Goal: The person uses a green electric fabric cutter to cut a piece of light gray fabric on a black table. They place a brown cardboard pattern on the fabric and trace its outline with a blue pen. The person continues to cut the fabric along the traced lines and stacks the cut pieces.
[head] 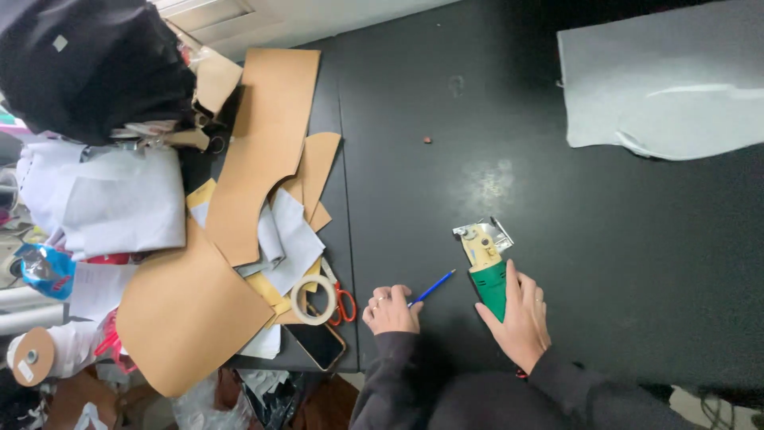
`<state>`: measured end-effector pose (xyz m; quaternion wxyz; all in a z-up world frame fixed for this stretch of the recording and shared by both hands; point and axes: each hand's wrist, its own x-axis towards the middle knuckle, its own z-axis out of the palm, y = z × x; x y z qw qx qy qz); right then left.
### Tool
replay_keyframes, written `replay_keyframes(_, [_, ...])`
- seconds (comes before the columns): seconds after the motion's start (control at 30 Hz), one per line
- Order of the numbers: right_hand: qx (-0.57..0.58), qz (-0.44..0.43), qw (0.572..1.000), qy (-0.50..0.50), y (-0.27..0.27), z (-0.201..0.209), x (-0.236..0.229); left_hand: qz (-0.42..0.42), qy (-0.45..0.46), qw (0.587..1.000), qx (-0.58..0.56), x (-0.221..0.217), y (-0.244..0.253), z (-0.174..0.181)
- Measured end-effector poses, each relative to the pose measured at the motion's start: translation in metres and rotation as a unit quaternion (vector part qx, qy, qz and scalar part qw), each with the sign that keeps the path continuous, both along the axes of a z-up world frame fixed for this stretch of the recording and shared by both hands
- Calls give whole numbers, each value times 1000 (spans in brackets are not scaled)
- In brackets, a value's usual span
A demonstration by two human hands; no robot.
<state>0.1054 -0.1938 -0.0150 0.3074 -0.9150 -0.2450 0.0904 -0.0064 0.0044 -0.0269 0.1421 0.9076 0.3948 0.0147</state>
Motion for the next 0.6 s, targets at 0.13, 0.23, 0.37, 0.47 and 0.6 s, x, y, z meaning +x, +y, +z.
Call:
replay_keyframes(0.13, [28,-27,999,14,52,-16,-21,56,25,997,46,-32,56,-33])
replay_keyframes(0.23, [48,-76,996,22,94,-21,-35,90,29,989,113,-30,96,-19])
replay_keyframes(0.37, [103,-65,988,99,130,-18,-44,73,-44,980,179,-25,125,-8])
replay_keyframes(0.47, [142,-25,979,142,115,2,-28,6,-128,976,177,3,111,31])
replay_keyframes(0.6, [166,18,985,51,24,11,42,-62,-260,956,-120,51,66,35])
